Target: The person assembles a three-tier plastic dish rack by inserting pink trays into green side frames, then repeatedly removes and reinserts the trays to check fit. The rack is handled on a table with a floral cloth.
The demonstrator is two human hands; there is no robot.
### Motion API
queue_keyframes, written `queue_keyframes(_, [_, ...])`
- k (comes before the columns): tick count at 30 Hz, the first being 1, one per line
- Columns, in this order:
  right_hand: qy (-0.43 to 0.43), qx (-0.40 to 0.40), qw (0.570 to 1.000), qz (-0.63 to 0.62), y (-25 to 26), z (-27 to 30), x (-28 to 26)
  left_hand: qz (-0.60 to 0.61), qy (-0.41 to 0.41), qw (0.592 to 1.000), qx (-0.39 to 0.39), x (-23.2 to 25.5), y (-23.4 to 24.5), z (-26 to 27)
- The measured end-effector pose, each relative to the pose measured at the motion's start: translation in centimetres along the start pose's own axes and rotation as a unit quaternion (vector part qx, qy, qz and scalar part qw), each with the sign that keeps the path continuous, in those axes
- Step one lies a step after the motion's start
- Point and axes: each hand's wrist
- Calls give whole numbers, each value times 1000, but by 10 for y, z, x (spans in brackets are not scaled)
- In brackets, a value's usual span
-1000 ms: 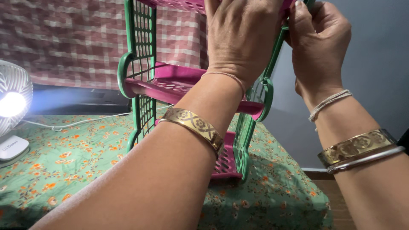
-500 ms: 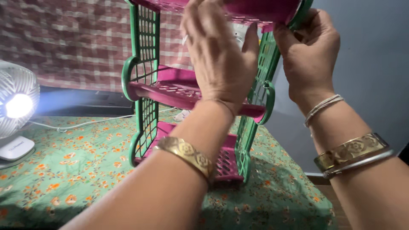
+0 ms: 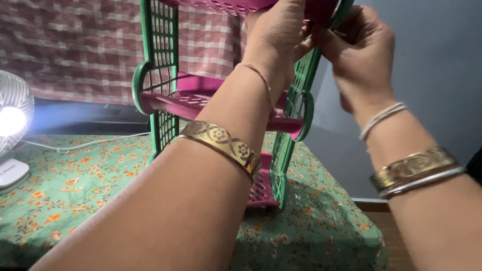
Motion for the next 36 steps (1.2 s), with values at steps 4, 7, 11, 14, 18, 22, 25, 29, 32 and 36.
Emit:
queue_keyframes(4, [-35,-79,996,-24,20,-1,-10,37,4,999,-33,10,6,-3])
queue_keyframes(7, [-58,-68,996,-28,23,-1,-8,20,2,999,-32,14,7,-3])
queue_keyframes(11, [-61,-67,994,-64,20,0,-6,20,8,999,-46,16,9,-1])
queue_keyframes(14, [-60,-73,993,-67,16,1,-7,7,18,997,-69,18,10,-3])
queue_keyframes(18, [-55,-57,995,-59,13,2,-5,14,32,996,-84,23,16,-7])
queue_keyframes(22, [-63,-25,996,-62,10,4,0,18,54,993,-104,31,20,-6])
queue_keyframes(25, [-84,8,993,-83,7,5,4,33,53,987,-148,37,21,-2])
queue_keyframes(29, [-120,48,979,-155,3,5,10,26,91,988,-119,44,25,2])
queue_keyframes(32, [-126,61,983,-122,2,6,12,34,80,988,-129,45,26,3])
queue_keyframes(36, [-125,62,984,-115,2,7,10,47,75,987,-134,47,27,3])
Point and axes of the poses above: each hand's wrist, its own z-axis away from the middle knuckle, its own y-axis out of the back of the hand, x = y × z, and after that the axes turned 10 degrees about x, right-handed
